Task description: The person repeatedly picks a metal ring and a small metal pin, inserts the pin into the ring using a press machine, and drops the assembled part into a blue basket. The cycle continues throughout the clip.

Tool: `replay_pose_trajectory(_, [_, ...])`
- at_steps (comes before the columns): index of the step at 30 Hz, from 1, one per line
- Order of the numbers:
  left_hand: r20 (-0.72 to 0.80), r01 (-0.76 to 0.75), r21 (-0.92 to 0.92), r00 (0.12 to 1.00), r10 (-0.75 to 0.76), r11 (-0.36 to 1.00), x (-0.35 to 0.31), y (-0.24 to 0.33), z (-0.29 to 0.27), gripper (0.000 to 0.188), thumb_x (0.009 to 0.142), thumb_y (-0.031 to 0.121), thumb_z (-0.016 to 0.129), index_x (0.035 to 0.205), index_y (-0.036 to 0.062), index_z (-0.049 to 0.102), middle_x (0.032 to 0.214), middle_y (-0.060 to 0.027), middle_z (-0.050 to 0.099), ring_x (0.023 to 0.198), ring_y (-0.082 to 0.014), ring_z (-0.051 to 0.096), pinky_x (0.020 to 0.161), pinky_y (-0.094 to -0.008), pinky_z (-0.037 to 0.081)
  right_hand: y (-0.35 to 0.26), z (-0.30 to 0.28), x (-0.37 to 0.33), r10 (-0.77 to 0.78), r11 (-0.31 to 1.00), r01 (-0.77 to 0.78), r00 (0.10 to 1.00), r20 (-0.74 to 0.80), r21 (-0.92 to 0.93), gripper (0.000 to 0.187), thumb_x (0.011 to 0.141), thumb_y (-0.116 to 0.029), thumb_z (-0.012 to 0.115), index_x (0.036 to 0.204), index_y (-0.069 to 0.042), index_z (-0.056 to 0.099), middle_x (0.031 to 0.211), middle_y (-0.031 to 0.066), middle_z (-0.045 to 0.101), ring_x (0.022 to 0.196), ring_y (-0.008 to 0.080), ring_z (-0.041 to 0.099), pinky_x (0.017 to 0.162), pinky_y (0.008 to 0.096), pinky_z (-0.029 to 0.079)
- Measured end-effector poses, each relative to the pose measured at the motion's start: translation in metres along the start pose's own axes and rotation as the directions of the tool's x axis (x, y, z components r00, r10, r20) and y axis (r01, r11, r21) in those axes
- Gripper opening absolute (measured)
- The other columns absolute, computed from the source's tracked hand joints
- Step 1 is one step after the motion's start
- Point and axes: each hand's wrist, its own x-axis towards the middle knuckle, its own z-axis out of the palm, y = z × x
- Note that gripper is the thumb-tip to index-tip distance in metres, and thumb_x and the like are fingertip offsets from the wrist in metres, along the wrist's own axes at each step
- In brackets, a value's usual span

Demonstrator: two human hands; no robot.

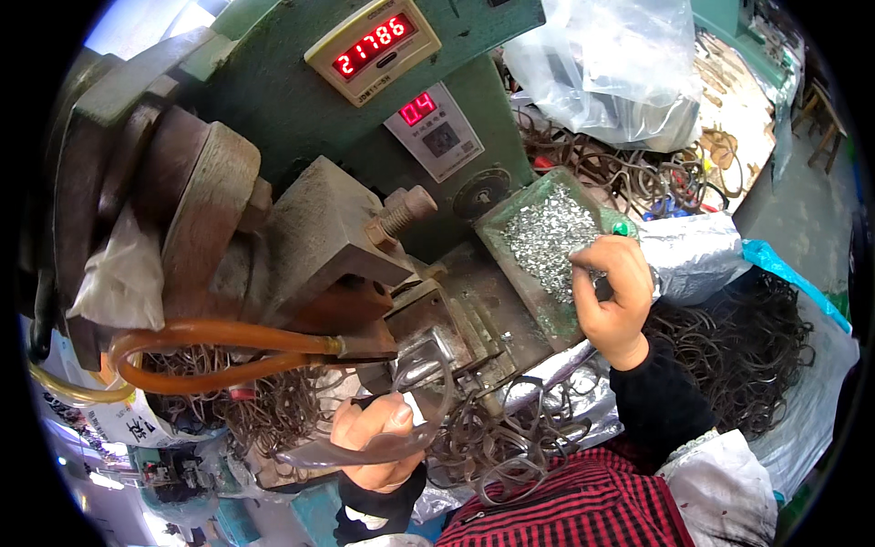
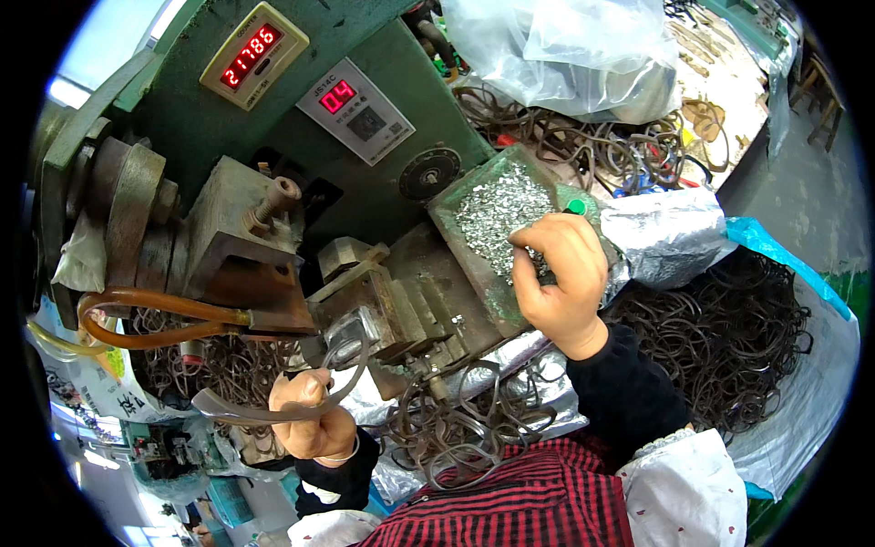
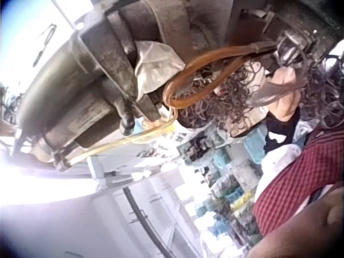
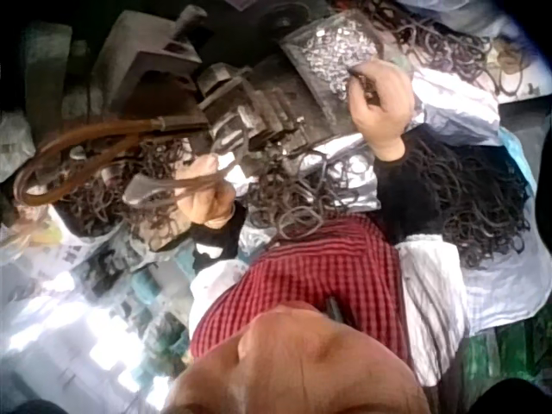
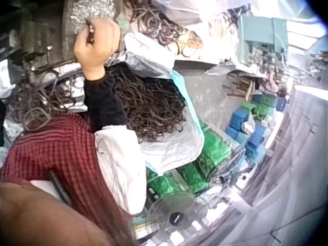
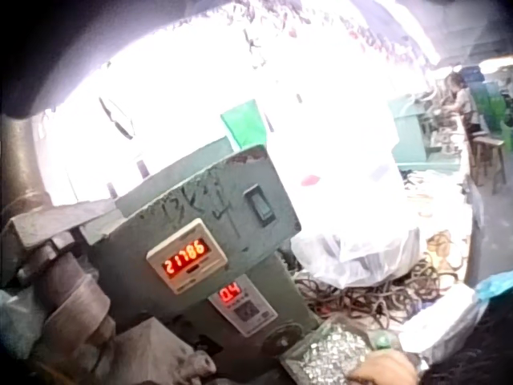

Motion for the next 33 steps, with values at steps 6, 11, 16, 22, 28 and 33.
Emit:
replay_pose_trajectory(6, [-0.016, -0.065, 0.083, 0.998, 0.067, 0.994, -0.016, -0.012, 0.005, 0.033, 0.088, -0.002, 0.064, 0.119, 0.0099, 0.068, 0.082, -0.0095, 0.064, 0.071, -0.0202, 0.06, 0.076, -0.0396, 0.05, 0.0, 0.003, -0.002, -0.008, 1.0, 0.008, 1.0, 0.0, -0.023, 0.023, 0.066, 0.009, 0.067, 0.084, -0.003, 0.067, 0.08, 0.0097, 0.065, 0.079, 0.0301, 0.063, 0.072, 0.0376, 0.05])
replay_pose_trajectory(11, [-0.005, -0.045, 0.012, 0.999, 0.045, 0.999, -0.019, -0.018, 0.01, 0.035, 0.087, -0.003, 0.063, 0.12, 0.009, 0.067, 0.086, -0.0104, 0.069, 0.072, -0.0212, 0.063, 0.077, -0.0397, 0.049, -0.001, 0.004, -0.002, 0.105, 0.994, -0.105, 0.994, 0.002, 0.003, 0.019, 0.072, 0.005, 0.067, 0.089, -0.002, 0.068, 0.084, 0.0101, 0.066, 0.08, 0.0283, 0.063, 0.074, 0.0355, 0.049])
replay_pose_trajectory(16, [-0.078, -0.008, -0.075, 0.997, 0.002, 0.997, -0.011, -0.007, 0.018, 0.04, 0.082, -0.01, 0.061, 0.118, 0.0069, 0.069, 0.09, -0.0119, 0.071, 0.076, -0.025, 0.067, 0.074, -0.0383, 0.051, 0.001, 0.004, 0.016, 0.404, 0.902, -0.412, 0.911, 0.083, 0.127, 0.016, 0.083, -0.003, 0.068, 0.099, 0.0, 0.069, 0.09, 0.0088, 0.068, 0.084, 0.0207, 0.063, 0.079, 0.031, 0.048])
replay_pose_trajectory(22, [-0.036, -0.013, -0.135, 0.999, 0.008, 0.991, -0.005, -0.007, 0.015, 0.041, 0.073, -0.009, 0.062, 0.11, 0.0049, 0.072, 0.092, -0.0105, 0.071, 0.074, -0.0264, 0.067, 0.064, -0.0372, 0.05, -0.004, 0.0, 0.028, 0.43, 0.875, -0.444, 0.896, 0.115, 0.191, 0.015, 0.087, -0.003, 0.067, 0.101, 0.001, 0.068, 0.09, 0.0051, 0.07, 0.084, 0.0119, 0.062, 0.079, 0.0265, 0.048])
replay_pose_trajectory(28, [-0.083, -0.127, -0.15, 0.99, 0.115, 0.981, 0.007, -0.018, 0.008, 0.032, 0.07, -0.004, 0.07, 0.1, 0.0048, 0.073, 0.098, -0.0087, 0.072, 0.073, -0.0233, 0.067, 0.058, -0.0337, 0.048, 0.0, 0.004, 0.013, 0.416, 0.888, -0.453, 0.866, 0.279, 0.081, 0.015, 0.086, -0.002, 0.067, 0.1, 0.001, 0.067, 0.088, 0.0051, 0.07, 0.082, 0.012, 0.062, 0.077, 0.0262, 0.049])
replay_pose_trajectory(33, [-0.105, -0.162, -0.082, 0.983, 0.153, 0.983, 0.014, -0.014, 0.01, 0.029, 0.066, 0.003, 0.076, 0.095, 0.0052, 0.072, 0.096, -0.0068, 0.068, 0.058, -0.0187, 0.052, 0.049, -0.0327, 0.038, -0.012, -0.005, 0.011, 0.314, 0.946, -0.324, 0.924, 0.219, 0.011, 0.015, 0.086, -0.002, 0.068, 0.1, 0.001, 0.067, 0.091, 0.0084, 0.069, 0.085, 0.0167, 0.063, 0.08, 0.0289, 0.048])
